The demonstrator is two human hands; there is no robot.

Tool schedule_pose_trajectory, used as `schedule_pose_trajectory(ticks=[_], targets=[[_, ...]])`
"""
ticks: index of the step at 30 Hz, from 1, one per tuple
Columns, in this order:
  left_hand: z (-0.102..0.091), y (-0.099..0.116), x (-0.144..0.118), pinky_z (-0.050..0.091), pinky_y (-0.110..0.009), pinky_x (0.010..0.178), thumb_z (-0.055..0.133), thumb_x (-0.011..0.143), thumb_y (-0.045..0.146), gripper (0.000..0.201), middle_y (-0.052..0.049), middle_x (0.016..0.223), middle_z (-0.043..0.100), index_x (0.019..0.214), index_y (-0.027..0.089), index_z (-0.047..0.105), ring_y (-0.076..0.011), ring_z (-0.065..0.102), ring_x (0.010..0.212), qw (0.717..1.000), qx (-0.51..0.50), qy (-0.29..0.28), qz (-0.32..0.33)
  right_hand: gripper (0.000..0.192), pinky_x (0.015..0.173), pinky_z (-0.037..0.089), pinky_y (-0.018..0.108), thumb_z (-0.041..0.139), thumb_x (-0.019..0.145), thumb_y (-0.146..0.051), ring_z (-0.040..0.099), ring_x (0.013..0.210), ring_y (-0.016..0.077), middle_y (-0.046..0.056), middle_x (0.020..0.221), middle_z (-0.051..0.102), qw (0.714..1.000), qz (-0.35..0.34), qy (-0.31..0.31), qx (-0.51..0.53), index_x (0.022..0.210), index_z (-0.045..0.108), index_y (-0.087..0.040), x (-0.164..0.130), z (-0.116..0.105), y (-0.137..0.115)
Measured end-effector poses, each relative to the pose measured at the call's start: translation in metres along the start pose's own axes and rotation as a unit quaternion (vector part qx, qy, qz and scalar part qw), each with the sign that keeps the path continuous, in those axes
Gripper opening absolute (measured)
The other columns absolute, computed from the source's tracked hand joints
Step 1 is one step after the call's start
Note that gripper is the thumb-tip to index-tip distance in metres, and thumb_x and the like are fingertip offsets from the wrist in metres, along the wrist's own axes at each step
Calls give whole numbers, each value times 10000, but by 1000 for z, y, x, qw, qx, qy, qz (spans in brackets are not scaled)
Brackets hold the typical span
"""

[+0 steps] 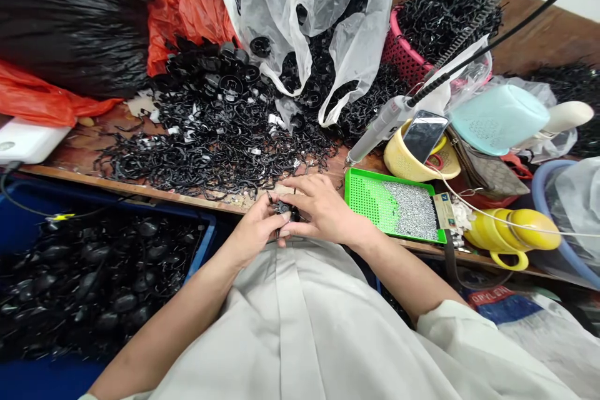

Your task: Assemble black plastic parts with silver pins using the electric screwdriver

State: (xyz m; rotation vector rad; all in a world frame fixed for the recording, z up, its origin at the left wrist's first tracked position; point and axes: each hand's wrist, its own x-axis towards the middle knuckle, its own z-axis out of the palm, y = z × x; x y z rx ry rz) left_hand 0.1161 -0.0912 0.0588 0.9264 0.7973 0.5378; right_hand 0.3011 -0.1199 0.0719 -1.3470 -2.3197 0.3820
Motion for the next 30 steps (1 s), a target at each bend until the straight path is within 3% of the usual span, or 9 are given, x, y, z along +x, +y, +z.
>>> schedule_pose_trajectory(ticks=[3,6,9,14,20,23,25,28,30], targets=[[-2,-2,-1,482,-211,480,668,724,207,384,-19,930,627,1082,205,530,-119,582,646,998,50,15,42,519,997,401,445,592,871,-493,493,1228,249,114,1350,526,995,29,63,72,1329,497,-269,-4,7,1],[-3,-4,-2,529,-291,805,656,737,158,468,-62,1157,625,1174,222,501,-185,616,994,981,137,30,137,224,823,493,344,532,933,-331,602,938,180,73,1007,644,977,60,150,142,1118,600,-226,-9,13,1],[-3,-7,-3,397,-365,1043,613,793,145,541,-84,1262,592,1294,233,428,-206,520,1226,949,227,39,214,97,772,503,318,557,920,-276,600,824,158,36,856,632,971,36,158,177,965,620,-218,-14,14,-4],[-5,-10,-7,390,-386,1058,588,834,178,606,-108,1316,558,1395,232,365,-222,530,1224,910,314,34,268,323,870,507,355,684,832,-352,590,995,192,79,1027,628,971,-1,162,176,1116,600,-224,-17,3,-13],[-4,-5,-12,356,-419,1100,592,800,161,558,-104,1355,549,1344,215,481,-262,507,1262,878,376,13,295,140,746,515,309,614,888,-335,593,796,156,45,820,627,971,-31,178,156,885,653,-200,-9,11,-14],[-1,-4,-8,442,-385,1013,613,784,185,486,-86,1250,609,1265,213,548,-246,583,1139,909,336,15,245,148,719,505,281,603,898,-333,596,785,141,37,844,637,965,17,177,194,923,648,-195,-8,16,-5],[0,-3,-4,537,-311,793,618,779,215,412,-63,1090,653,1189,211,590,-199,647,901,948,275,7,163,168,759,489,296,585,908,-321,594,848,157,55,905,640,976,13,154,155,998,644,-191,-9,15,1],[-5,-1,0,425,-206,432,631,752,249,413,-20,830,626,1160,200,583,-118,557,557,985,165,-48,-7,185,816,448,324,534,931,-278,571,901,186,79,947,638,995,-53,60,56,1051,633,-178,-11,6,5],[-10,0,0,331,-184,368,620,736,249,426,-15,774,601,1153,184,564,-98,506,491,985,102,-107,-93,191,813,431,319,483,948,-242,562,883,186,85,931,639,996,-86,-15,19,1054,619,-161,-14,-4,2]])
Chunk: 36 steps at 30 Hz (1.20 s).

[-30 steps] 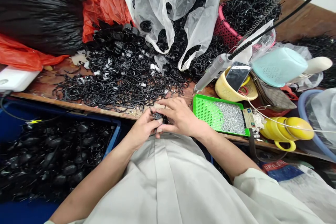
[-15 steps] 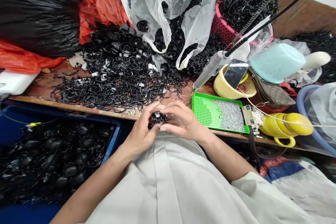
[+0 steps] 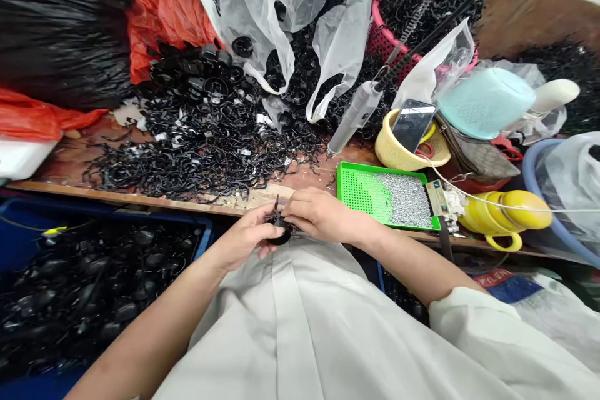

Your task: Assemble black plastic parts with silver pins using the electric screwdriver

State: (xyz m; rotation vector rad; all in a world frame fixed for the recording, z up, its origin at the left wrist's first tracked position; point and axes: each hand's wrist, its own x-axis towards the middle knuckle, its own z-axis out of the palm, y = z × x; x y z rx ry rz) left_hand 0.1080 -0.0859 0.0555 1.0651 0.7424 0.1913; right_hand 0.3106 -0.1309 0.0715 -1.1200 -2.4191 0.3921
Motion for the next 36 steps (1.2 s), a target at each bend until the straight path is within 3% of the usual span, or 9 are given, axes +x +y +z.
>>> schedule_pose_trajectory(ticks=[4,8,12,15,17,19,22,29,36], targets=[[-1,-1,-2,260,-182,361,578,746,274,389,-6,721,574,1120,169,555,-65,411,421,997,11,-63,-41,163,781,410,329,465,928,-224,541,854,198,98,893,627,995,-4,-85,-47,941,608,-149,-4,-11,-13],[12,-5,3,492,-291,626,625,722,235,400,-57,915,629,1114,195,559,-188,604,760,930,301,134,163,111,660,390,289,478,863,-218,504,720,157,52,782,578,981,178,9,77,797,545,-158,1,6,-20],[18,-7,16,434,-475,968,637,718,176,386,-143,1197,596,1102,199,600,-314,545,1148,766,448,301,351,218,437,265,201,452,866,-345,324,446,64,-70,579,395,777,374,106,495,707,434,-197,13,25,-22],[16,-2,27,485,-447,934,649,750,208,355,-102,1158,624,1102,231,607,-275,594,1088,844,303,289,335,264,371,178,178,563,825,-449,259,385,37,-91,566,397,687,376,104,613,803,539,-187,8,13,-19],[13,4,33,561,-371,715,658,763,254,365,-62,978,657,1117,238,576,-219,662,835,929,112,257,242,289,360,201,172,612,816,-455,305,394,36,-70,581,454,735,359,165,551,887,623,-175,-5,-9,-9],[10,9,35,534,-294,525,669,754,251,353,-30,839,653,1088,222,558,-172,644,623,964,-64,212,145,281,411,323,173,607,845,-447,407,465,46,-33,656,526,784,336,359,379,927,655,-184,-25,-34,8],[10,14,35,531,-264,484,669,733,186,237,-49,804,674,954,166,584,-159,646,581,967,-193,151,69,309,629,496,232,510,911,-459,552,685,88,10,873,590,757,254,585,146,1121,598,-251,-51,-63,48],[27,15,44,538,-239,465,640,760,167,118,-98,774,686,859,104,624,-159,647,581,969,-226,102,8,614,891,530,437,626,812,-510,596,1061,237,97,1184,607,874,270,367,168,1326,442,-230,-42,-45,115],[40,16,53,496,-240,413,720,698,188,254,0,784,638,891,181,555,-143,625,535,961,-180,189,90,552,795,549,367,649,801,-488,621,862,177,29,991,616,837,251,438,214,1244,421,-251,-24,-46,77]])
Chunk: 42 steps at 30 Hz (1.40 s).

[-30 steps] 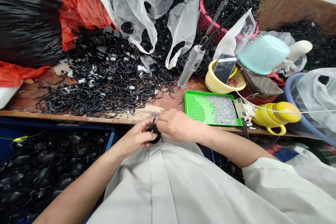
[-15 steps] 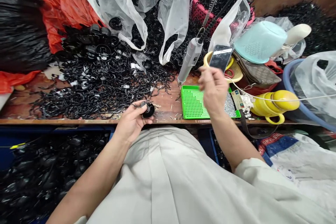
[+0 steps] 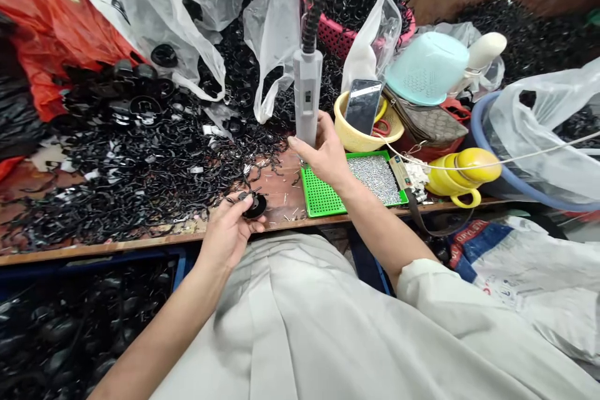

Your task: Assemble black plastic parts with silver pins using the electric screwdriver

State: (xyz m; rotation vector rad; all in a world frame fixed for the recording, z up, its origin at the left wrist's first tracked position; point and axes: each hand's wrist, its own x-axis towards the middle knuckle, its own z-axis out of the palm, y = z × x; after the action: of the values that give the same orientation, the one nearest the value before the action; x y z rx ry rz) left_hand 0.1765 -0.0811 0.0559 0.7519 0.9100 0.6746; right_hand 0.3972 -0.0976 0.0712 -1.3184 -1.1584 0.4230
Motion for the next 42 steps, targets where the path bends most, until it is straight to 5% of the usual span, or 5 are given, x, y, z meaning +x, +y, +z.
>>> schedule_pose_trajectory(ticks=[5,10,23,33,42], targets=[[24,-8,4,495,-238,419,727,693,219,297,8,778,626,910,192,527,-139,621,537,999,30,-20,-16,464,517,493,255,650,801,-473,531,521,89,-65,732,529,994,76,36,69,1159,432,-273,-21,-28,-14],[48,-18,12,488,-216,425,726,690,232,334,23,757,604,931,200,498,-123,613,534,998,40,-48,-27,470,470,470,247,713,740,-463,509,461,82,-78,659,527,980,143,114,76,1092,494,-243,-33,-55,-9],[23,-22,25,464,-207,386,684,713,245,318,33,756,599,949,223,472,-115,601,483,994,65,33,82,487,498,486,247,706,755,-467,519,469,85,-82,625,511,965,155,73,198,1146,516,-248,-59,-6,-35],[59,-32,18,480,-218,415,696,714,284,329,20,768,598,954,213,483,-129,616,541,993,77,-86,-15,472,484,466,224,708,741,-454,508,450,78,-96,557,513,968,141,192,78,1112,540,-214,-59,-59,-11],[67,-47,28,452,-198,374,688,706,293,352,28,742,589,968,216,466,-114,586,507,993,106,-58,6,480,455,439,227,684,748,-492,522,457,83,-77,612,544,966,167,187,62,1120,519,-239,-66,-62,3]])
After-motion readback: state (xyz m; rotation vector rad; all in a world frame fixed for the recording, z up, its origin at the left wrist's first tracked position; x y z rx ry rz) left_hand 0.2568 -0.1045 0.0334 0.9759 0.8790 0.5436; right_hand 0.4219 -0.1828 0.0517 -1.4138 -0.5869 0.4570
